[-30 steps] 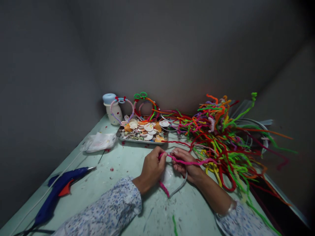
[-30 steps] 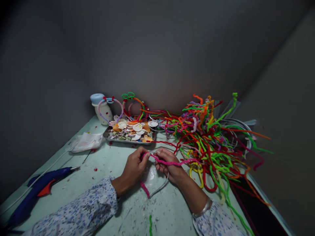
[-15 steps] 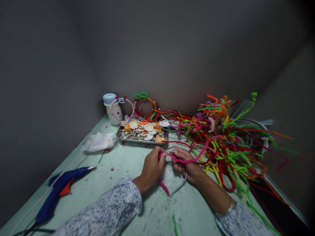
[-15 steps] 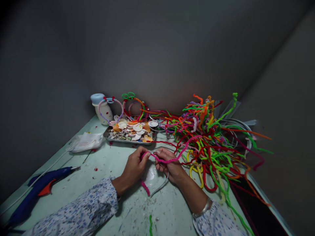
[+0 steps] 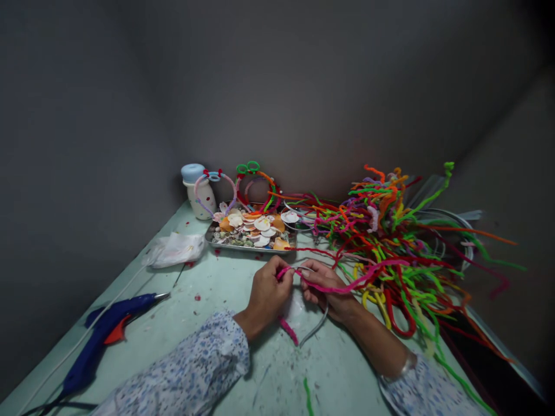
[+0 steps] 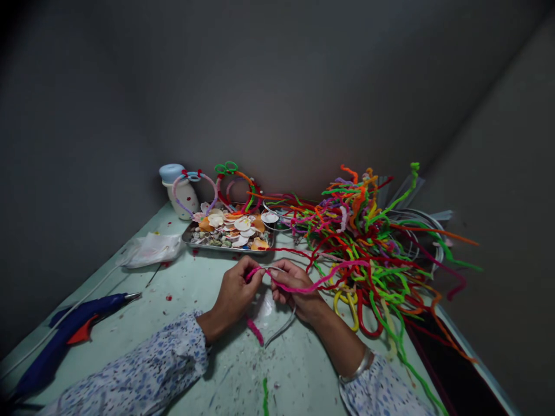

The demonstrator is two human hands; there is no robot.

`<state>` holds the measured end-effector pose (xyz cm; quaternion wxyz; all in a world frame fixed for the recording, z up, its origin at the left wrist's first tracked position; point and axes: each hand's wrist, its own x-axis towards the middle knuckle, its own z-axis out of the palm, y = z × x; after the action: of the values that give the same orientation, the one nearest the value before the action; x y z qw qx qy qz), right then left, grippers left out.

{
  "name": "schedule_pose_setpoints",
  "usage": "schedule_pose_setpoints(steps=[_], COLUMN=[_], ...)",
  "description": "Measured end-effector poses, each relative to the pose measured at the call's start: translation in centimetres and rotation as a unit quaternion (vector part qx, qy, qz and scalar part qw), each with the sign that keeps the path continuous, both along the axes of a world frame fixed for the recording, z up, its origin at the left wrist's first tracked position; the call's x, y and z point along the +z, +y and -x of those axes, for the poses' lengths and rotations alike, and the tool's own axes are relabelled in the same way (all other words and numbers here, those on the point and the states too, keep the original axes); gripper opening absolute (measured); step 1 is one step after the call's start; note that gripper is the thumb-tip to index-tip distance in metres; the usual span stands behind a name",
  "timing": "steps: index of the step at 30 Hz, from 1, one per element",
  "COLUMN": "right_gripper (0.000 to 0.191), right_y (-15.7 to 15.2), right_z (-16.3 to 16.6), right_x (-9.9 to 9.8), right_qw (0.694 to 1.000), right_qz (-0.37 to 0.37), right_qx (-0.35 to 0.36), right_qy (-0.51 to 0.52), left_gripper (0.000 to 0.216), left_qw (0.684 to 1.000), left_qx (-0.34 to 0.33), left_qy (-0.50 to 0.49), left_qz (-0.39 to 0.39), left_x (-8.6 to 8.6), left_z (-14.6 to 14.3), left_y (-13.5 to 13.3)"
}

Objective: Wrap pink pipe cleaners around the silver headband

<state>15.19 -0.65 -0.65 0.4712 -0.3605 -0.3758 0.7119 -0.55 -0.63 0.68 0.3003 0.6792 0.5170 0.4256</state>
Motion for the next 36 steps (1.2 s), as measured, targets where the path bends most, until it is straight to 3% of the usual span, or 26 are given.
schedule_pose_setpoints(steps=[13,19,25,36], right_gripper=[0.031,0.025,0.022,0.034], right_y=[-0.25,-0.39,-0.35,-0.30], right_z=[0.06,0.07,-0.06,-0.18], right_x=[0.36,0.30,0.17,0.21], right_qw=[0.999,0.998,0.996,0.996], right_qz=[-0.011,-0.038,-0.051,-0.042], right_qx=[0.011,0.030,0.039,0.047], right_qy=[-0.032,-0.049,-0.055,-0.059], left_gripper=[0.012,0.011,0.013,0.020], left_qw=[1.000,1.000,1.000,0.997], left_qx=[0.013,0.019,0.010,-0.025], left_qy=[-0.008,-0.017,-0.024,-0.063], left_qz=[0.004,0.002,0.009,0.038], left_x=[-0.13,-0.16,0.07,0.33], left_z=[-0.08,-0.07,-0.02,0.19], left_y=[0.13,0.07,0.03,-0.09])
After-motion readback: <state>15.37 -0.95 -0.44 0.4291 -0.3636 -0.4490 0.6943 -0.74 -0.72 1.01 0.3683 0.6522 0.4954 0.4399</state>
